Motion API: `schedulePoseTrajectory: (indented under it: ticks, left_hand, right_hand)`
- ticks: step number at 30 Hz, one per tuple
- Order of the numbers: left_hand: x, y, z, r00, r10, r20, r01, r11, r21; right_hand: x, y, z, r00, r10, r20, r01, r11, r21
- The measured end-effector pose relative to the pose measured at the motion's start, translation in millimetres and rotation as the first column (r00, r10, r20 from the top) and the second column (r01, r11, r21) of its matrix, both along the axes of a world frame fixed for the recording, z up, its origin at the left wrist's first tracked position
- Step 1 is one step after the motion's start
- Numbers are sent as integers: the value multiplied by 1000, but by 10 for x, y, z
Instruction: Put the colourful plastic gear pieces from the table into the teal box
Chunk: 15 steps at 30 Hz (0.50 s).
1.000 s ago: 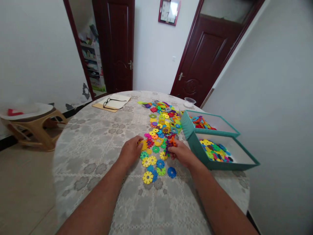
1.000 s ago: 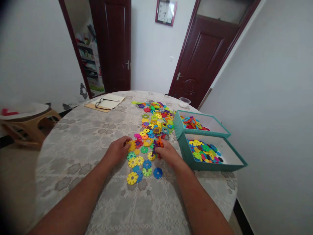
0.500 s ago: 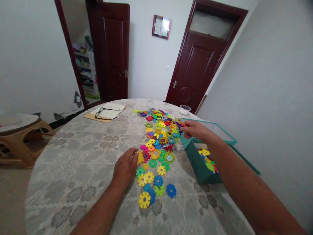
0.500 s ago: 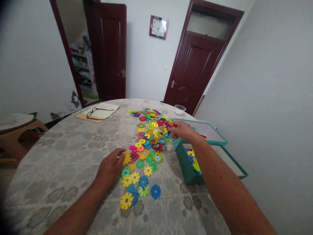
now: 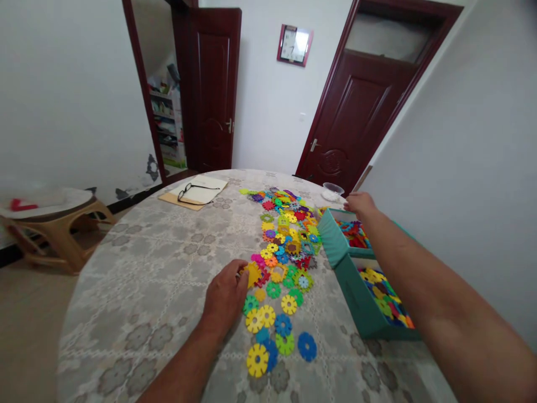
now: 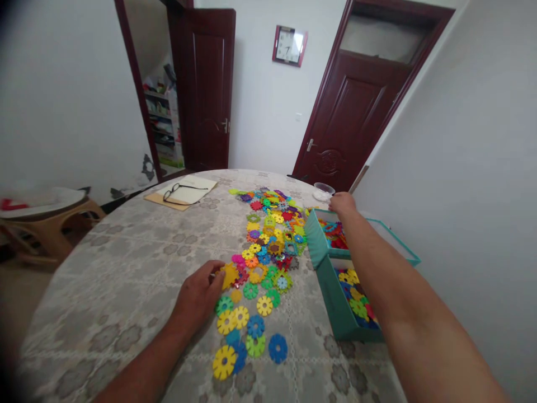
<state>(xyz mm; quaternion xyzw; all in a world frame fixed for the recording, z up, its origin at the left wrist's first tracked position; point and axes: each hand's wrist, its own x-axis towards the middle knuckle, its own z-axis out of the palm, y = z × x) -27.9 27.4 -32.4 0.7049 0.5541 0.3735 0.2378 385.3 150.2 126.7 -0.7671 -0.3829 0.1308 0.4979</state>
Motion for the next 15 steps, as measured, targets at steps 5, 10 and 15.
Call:
schedulePoseTrajectory:
  ticks: [5, 10, 15]
  left_hand:
    - [24, 11, 14, 999, 24, 45, -23, 999, -25]
    - [-10, 31, 46, 982, 92, 167, -95, 996, 5]
    - [-39, 84, 61, 937, 194, 290, -190, 981, -41]
  right_hand:
    - [-519, -316, -67, 969, 234, 77, -226, 969, -97]
    - [-1554, -1216, -434, 502, 793, 345, -669, 609, -426]
    - [-2227, -1990, -1012, 379, 841, 387, -680, 536, -500]
